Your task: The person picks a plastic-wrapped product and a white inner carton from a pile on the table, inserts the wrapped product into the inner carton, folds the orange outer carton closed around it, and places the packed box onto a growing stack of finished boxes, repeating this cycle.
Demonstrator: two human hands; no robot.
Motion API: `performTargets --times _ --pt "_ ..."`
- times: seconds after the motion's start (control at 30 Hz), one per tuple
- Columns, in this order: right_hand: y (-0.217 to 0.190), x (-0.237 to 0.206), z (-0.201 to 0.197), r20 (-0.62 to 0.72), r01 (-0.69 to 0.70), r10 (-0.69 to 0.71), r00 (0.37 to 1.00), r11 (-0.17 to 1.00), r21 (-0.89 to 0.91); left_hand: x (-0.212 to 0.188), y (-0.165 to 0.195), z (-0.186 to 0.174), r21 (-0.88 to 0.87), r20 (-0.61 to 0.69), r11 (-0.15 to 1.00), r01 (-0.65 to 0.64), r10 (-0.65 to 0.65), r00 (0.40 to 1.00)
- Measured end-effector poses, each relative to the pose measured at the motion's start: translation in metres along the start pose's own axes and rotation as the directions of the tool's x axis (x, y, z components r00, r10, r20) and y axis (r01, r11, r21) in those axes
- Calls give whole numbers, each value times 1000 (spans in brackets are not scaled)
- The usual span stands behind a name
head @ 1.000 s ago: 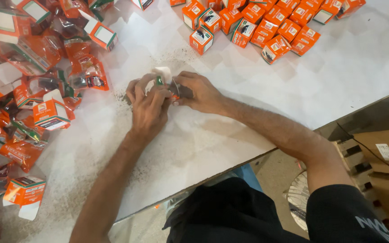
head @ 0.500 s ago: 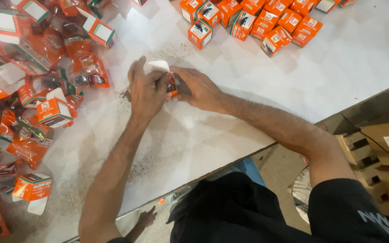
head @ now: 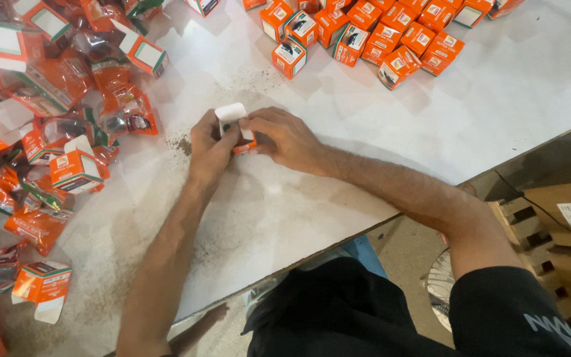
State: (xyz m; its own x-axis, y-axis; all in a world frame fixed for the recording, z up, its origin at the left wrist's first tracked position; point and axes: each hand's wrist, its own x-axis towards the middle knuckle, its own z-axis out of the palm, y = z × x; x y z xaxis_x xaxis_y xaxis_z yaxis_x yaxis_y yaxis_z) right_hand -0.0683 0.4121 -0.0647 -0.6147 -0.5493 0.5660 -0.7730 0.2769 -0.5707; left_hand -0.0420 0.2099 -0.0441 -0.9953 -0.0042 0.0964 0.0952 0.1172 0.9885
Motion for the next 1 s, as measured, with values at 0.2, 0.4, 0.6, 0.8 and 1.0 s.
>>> performTargets --times 0.2,0.4,0.6,0.8,1.0 --pt "-9 1 1 -23 53 -54 998 998 -31 -4 -7 -29 -363 109 903 232 -206 972" --pt "-13 3 -4 12 -45 44 999 998 52 3 -15 -10 108 27 992 -66 64 998" --pt "-6 3 -1 11 -148 148 989 976 161 -27 -5 -12 432 233 673 -601 560 795" --pt "-5 2 2 2 -124 124 992 982 140 -29 4 -8 345 125 849 -401 381 916" --pt "-13 4 -4 63 -174 167 984 978 111 -32 2 -8 486 228 671 -561 522 822"
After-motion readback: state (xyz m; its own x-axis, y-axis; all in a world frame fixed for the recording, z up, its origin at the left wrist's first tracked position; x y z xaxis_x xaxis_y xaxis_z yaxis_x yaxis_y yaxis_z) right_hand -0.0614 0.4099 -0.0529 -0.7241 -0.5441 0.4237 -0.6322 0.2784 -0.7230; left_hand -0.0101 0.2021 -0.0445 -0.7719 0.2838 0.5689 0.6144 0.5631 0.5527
